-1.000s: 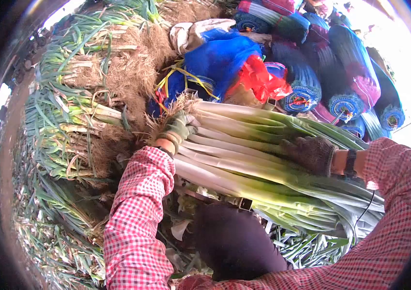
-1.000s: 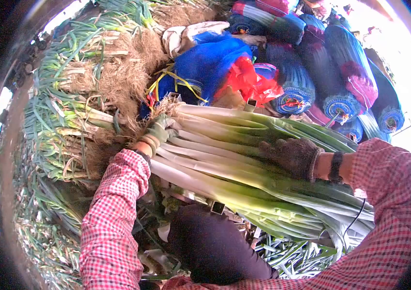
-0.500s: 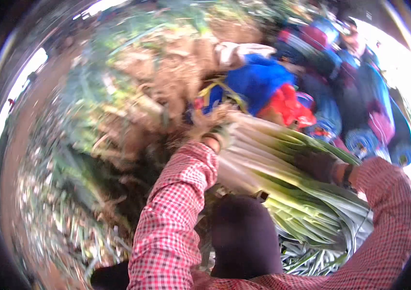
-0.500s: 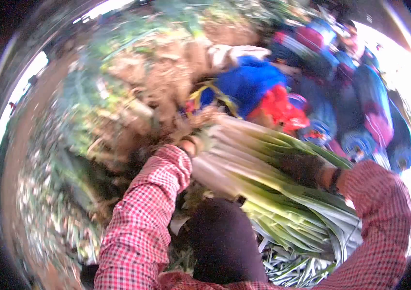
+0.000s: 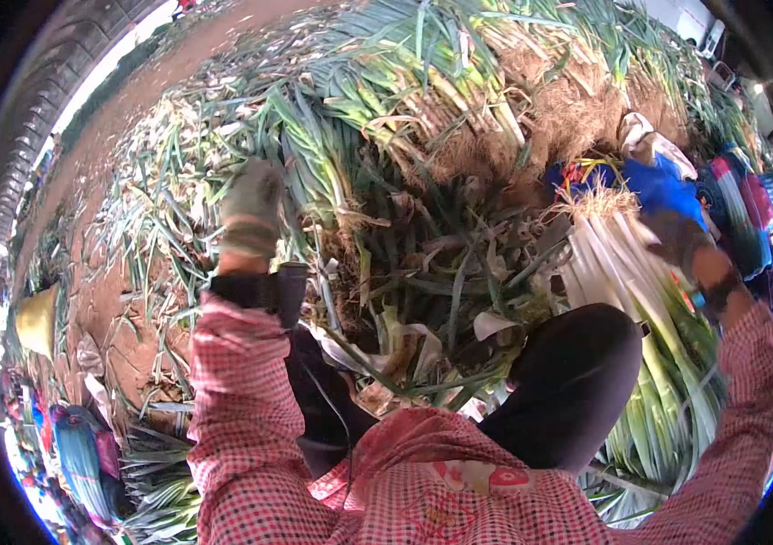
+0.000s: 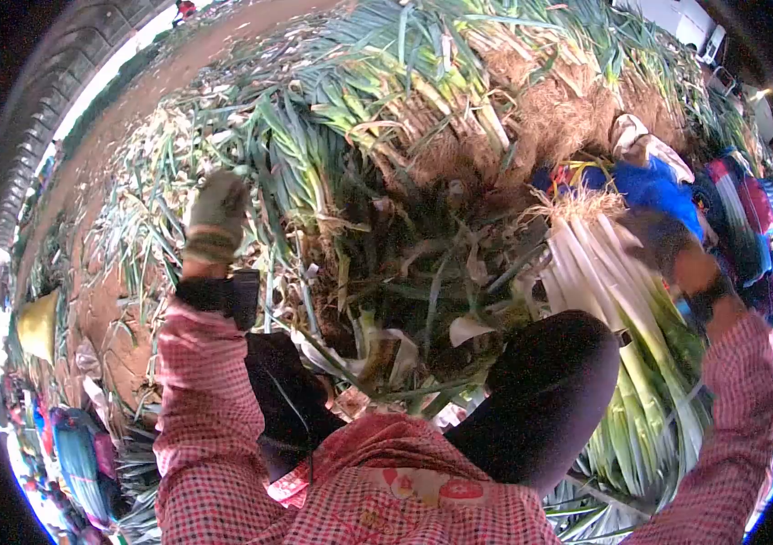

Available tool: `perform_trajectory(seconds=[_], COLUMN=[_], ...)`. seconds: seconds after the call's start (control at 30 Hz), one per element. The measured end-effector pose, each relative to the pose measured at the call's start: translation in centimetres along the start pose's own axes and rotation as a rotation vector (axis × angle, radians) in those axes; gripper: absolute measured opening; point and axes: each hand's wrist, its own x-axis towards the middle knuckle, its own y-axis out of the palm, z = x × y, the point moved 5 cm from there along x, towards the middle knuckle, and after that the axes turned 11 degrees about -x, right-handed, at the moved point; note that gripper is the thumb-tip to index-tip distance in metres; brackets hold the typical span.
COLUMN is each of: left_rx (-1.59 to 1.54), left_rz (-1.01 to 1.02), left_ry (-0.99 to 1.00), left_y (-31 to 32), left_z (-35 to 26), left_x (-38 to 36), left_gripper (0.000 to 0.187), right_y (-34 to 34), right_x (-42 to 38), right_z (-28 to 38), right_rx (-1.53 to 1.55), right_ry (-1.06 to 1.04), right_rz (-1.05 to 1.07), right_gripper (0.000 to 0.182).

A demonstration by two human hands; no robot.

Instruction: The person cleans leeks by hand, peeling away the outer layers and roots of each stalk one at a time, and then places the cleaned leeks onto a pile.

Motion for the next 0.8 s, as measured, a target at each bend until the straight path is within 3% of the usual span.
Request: perform_trajectory(seconds=[0.07, 0.1, 0.13, 0.2, 0.23, 0.27, 0.3, 0.33, 0.37, 0.4, 0.47, 0.5, 0.53, 0.57, 0.6, 0.63, 0.7, 0.77, 0.8], left_rx=[-0.618, -1.129, -1.617, -1.169, -1.263, -1.337, -1.364, -1.519, -1.631, -1.222, -1.141, -1.470, -1.393, -1.185, -1.358, -1.533, -1.504, -1.574, -1.561], left_rz=[-0.251, -0.345, -0.671, -0.332, -0.185, -0.033, 0.159, -0.183, -0.571, -0.612, -0.662, -0.686, -0.580, -0.469, -0.521, -0.571, -0.540, -0.642, -0.608], left_ry=[-0.250, -0.599, -0.934, -0.504, -0.555, -0.611, -0.681, -0.849, -0.931, -0.742, -0.752, -0.948, -0.969, -0.794, -0.907, -1.019, -1.074, -1.234, -1.239], left_y=[-2.6, -2.3, -2.1, -0.6, -0.2, 0.1, -0.2, 0.1, 0.2, 0.0, -0.3, -0.2, -0.1, -0.2, 0.5, 1.0, 1.0, 1.4, 1.3], left_z=[6.1, 6.9, 7.2, 11.2, 12.4, 13.4, 9.6, 7.7, 5.7, 5.2, 3.5, 2.5, 2.6, 2.1, 2.4, 2.5, 1.7, 1.7, 1.3], left_x=[-2.6, -3.7, -5.5, -8.7, -9.4, -10.1, -9.6, -9.1, -8.9, -8.5, -8.3, -8.0, -8.3, -8.5, -9.0, -9.2, -9.1, -9.5, -9.0], left_gripper=[0.009, 0.008, 0.007, 0.005, 0.005, 0.005, 0.004, 0.007, 0.009, 0.009, 0.012, 0.014, 0.018, 0.021, 0.022, 0.023, 0.024, 0.021, 0.021], right_y=[-6.9, -10.6, -12.7, -11.6, -11.3, -10.3, -9.2, -7.5, -6.2, -4.8, -2.9, -2.5, -2.3, -2.1, -1.3, -0.8, -0.1, -1.9, -3.2], right_x=[5.8, 8.7, 11.4, 17.5, 19.2, 21.2, 23.0, 25.2, 27.1, 29.1, 33.6, 35.9, 37.9, 40.1, 42.5, 44.8, 48.2, 48.7, 49.3], right_z=[4.3, 8.3, 11.7, 18.3, 21.9, 25.8, 29.6, 32.8, 35.0, 36.9, 40.1, 40.8, 41.8, 41.6, 41.4, 42.1, 41.4, 41.1, 41.5], right_rx=[0.123, 0.217, 0.242, 0.227, 0.270, 0.265, 0.264, 0.202, 0.300, 0.399, 0.553, 0.705, 0.707, 0.816, 0.919, 0.924, 0.963, 0.960, 0.783], right_ry=[-0.101, -0.221, -0.173, -0.314, -0.489, -0.583, -0.672, -0.662, -0.629, -0.594, -0.488, -0.373, -0.380, -0.204, -0.024, -0.028, 0.331, 0.354, 0.320], right_rz=[-0.294, -0.443, -0.173, -0.133, -0.218, -0.112, 0.000, 0.289, 0.225, 0.162, 0.080, 0.001, 0.001, -0.008, -0.018, -0.021, -0.120, -0.166, -0.095], right_gripper=[0.046, 0.044, 0.040, 0.033, 0.035, 0.038, 0.042, 0.047, 0.050, 0.052, 0.053, 0.054, 0.054, 0.062, 0.071, 0.071, 0.065, 0.064, 0.061])
